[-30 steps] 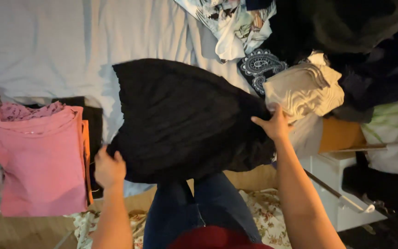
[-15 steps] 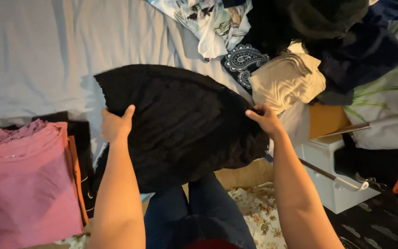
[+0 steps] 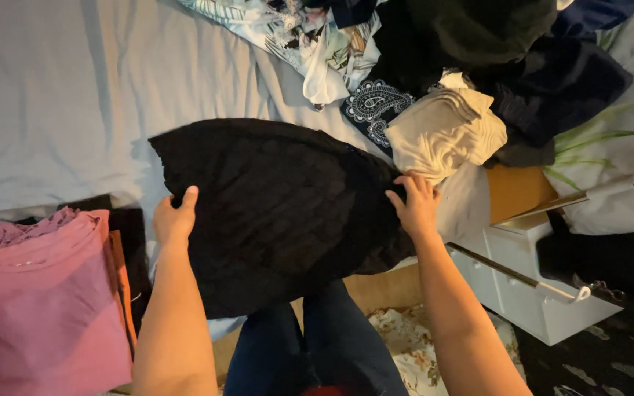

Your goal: The person folds a black garment and a dark blue shirt on a bed. They smooth and fold each item into a neat rectangle and place them on a growing stack of folded clothes.

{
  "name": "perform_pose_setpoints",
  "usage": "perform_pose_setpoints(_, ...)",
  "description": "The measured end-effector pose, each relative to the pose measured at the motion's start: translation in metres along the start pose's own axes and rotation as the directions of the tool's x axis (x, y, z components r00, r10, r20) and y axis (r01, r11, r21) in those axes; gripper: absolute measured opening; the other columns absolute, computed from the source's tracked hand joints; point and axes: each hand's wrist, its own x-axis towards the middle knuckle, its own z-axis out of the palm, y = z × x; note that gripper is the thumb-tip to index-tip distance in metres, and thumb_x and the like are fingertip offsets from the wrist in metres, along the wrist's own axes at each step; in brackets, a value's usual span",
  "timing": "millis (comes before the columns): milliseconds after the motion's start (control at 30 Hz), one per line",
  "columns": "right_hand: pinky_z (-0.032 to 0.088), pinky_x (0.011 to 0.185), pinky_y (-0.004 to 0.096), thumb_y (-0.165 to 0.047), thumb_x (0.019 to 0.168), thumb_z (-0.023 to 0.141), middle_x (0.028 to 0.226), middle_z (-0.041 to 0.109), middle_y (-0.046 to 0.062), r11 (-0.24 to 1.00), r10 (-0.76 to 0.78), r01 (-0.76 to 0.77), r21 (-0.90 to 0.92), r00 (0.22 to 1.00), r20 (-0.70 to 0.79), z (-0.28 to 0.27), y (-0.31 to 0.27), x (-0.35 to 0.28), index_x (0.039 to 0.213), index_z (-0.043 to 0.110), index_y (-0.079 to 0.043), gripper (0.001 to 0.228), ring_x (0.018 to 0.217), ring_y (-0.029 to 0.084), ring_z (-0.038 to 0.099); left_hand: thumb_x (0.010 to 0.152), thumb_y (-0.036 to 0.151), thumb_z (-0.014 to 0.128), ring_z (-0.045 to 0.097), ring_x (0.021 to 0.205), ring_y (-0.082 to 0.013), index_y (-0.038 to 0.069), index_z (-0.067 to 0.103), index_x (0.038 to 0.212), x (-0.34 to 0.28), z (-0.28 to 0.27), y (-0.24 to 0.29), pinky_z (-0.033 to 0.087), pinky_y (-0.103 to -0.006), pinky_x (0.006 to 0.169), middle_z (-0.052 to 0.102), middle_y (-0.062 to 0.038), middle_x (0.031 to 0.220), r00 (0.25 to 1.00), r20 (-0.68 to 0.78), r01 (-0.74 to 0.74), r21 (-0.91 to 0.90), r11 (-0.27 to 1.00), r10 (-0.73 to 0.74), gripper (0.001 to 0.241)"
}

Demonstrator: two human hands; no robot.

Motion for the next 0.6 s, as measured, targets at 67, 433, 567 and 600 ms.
perform_pose_setpoints(67, 0.037, 0.104, 0.053, -0.041, 0.087, 0.079, 0.136, 0.063, 0.004, 0.996, -0.039, 0.037, -0.077, 0.999, -0.022, 0.009, 0.002, 0.0, 0.123, 0.066, -0.019, 0.045, 0.13, 0.028, 0.053, 0.084, 0.067, 0.073, 0.059, 0.126, -0.0432, 0.001, 0.065, 0.132, -0.006, -0.002, 0.012, 0.046, -0.0516, 0.104, 0.065, -0.025, 0.133, 1.0, 0.005, -0.005, 0.041, 0.999, 0.005, 0.081)
perform_pose_setpoints(433, 0.043, 0.092, 0.045, -0.031, 0.093, 0.077, 0.112, 0.069, 0.004, 0.992, -0.027, 0.017, -0.129, 0.996, -0.079, 0.045, 0.05, 0.014, 0.107, 0.068, -0.017, 0.022, 0.111, 0.027, 0.062, 0.089, 0.059, 0.07, 0.054, 0.13, -0.0427, 0.006, 0.059, 0.141, 0.008, 0.034, -0.008, 0.043, -0.053, 0.104, 0.058, -0.022, 0.142, 0.998, -0.043, 0.037, 0.077, 0.996, -0.034, 0.076)
perform_pose_setpoints(567, 0.043, 0.077, 0.03, -0.027, 0.105, 0.067, 0.092, 0.059, -0.002, 0.637, 0.329, -0.342, 0.691, 0.931, 0.158, 0.021, 0.074, 0.012, 0.109, 0.061, -0.014, 0.015, 0.086, 0.013, 0.053, 0.09, 0.04, 0.078, 0.056, 0.129, -0.0301, 0.0, 0.061, 0.136, 0.004, -0.012, 0.003, 0.042, -0.0439, 0.109, 0.061, -0.016, 0.14, 0.997, 0.007, 0.071, -0.488, 0.87, -0.078, 0.063)
perform_pose_setpoints(600, 0.037, 0.069, 0.03, -0.024, 0.109, 0.065, 0.088, 0.054, -0.003, 0.402, 0.37, -0.449, 0.798, 0.877, 0.306, 0.011, 0.077, 0.01, 0.107, 0.06, -0.014, 0.011, 0.08, 0.012, 0.046, 0.089, 0.031, 0.078, 0.056, 0.127, -0.0243, 0.001, 0.062, 0.135, -0.003, -0.032, 0.011, 0.04, -0.0413, 0.109, 0.064, -0.011, 0.138, 0.989, 0.102, 0.151, -0.683, 0.715, -0.111, 0.057)
